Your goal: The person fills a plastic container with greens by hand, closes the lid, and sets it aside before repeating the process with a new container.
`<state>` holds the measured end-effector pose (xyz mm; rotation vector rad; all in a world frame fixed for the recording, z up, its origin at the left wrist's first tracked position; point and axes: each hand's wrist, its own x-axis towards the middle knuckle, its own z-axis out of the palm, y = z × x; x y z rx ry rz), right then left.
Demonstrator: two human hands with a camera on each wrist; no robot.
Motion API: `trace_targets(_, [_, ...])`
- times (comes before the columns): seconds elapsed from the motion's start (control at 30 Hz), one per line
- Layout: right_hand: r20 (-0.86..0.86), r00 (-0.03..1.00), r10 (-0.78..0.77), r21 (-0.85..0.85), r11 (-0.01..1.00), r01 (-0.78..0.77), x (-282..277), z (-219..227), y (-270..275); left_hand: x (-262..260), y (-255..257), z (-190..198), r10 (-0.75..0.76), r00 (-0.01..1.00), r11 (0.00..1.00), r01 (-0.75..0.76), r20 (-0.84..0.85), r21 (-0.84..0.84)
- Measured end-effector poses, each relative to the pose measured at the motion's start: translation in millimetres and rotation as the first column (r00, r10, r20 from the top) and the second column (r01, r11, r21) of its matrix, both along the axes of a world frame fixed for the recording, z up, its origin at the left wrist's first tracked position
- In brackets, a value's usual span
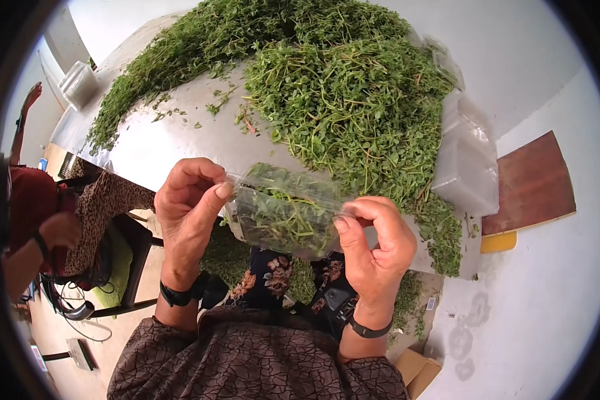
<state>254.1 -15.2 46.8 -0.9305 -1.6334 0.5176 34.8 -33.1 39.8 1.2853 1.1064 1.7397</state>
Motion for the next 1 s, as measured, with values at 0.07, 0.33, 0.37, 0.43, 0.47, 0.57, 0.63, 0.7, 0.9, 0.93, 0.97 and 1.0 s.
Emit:
trace_targets(0.07, [-0.002,1.0,-0.004,0.007,1.0,0.004,-0.5,1.0,0.6,2.3,2.0,2.4,0.039,0.999,0.999,-0.039,-0.011,0.004])
trace_targets(0.33, [-0.028,1.0,-0.012,-0.041,0.999,0.011,-0.7,-0.5,2.1,-2.6,7.5,4.2,0.07,0.977,0.993,-0.087,-0.203,-0.077])
trace_targets(0.37, [-0.049,0.999,-0.015,-0.056,0.998,0.012,-0.5,-0.9,2.5,-1.9,8.6,5.8,0.066,0.978,0.99,-0.089,-0.199,-0.109])
trace_targets(0.43, [-0.069,0.998,-0.004,-0.083,0.997,-0.002,0.7,-1.3,3.6,-0.9,12.4,4.9,0.056,0.983,0.993,-0.073,-0.176,-0.092])
trace_targets(0.47, [-0.091,0.996,0.002,-0.109,0.994,-0.012,1.3,-1.4,4.0,-0.4,13.7,4.5,0.043,0.987,0.996,-0.055,-0.154,-0.073])
trace_targets(0.57, [-0.122,0.993,0.01,-0.135,0.991,-0.027,1.2,0.0,5.5,-1.0,17.0,7.1,0.026,0.981,0.996,-0.041,-0.191,-0.077])
trace_targets(0.63, [-0.139,0.99,0.014,-0.152,0.988,-0.035,0.6,0.7,5.0,-0.7,16.0,8.8,0.016,0.979,0.995,-0.035,-0.202,-0.09])
trace_targets(0.7, [-0.156,0.988,0.009,-0.166,0.985,-0.036,1.5,0.6,2.7,-1.1,13.0,9.1,-0.001,0.977,0.995,-0.021,-0.213,-0.101])
trace_targets(0.9, [-0.18,0.983,0.027,-0.236,0.969,-0.069,4.8,3.0,-11.4,-2.5,-1.5,7.9,-0.031,0.969,0.995,0.007,-0.244,-0.099])
trace_targets(0.93, [-0.173,0.984,0.039,-0.232,0.97,-0.079,5.3,3.7,-14.3,-1.9,-5.3,7.9,-0.028,0.972,0.994,0.003,-0.233,-0.106])
trace_targets(0.97, [-0.166,0.985,0.052,-0.227,0.97,-0.089,5.7,4.5,-17.3,-1.5,-9.1,8.4,-0.025,0.974,0.993,-0.001,-0.223,-0.114])
trace_targets(1.0, [-0.168,0.985,0.049,-0.221,0.972,-0.086,5.8,5.6,-20.0,-1.8,-12.5,9.6,-0.027,0.974,0.994,0.003,-0.225,-0.108])
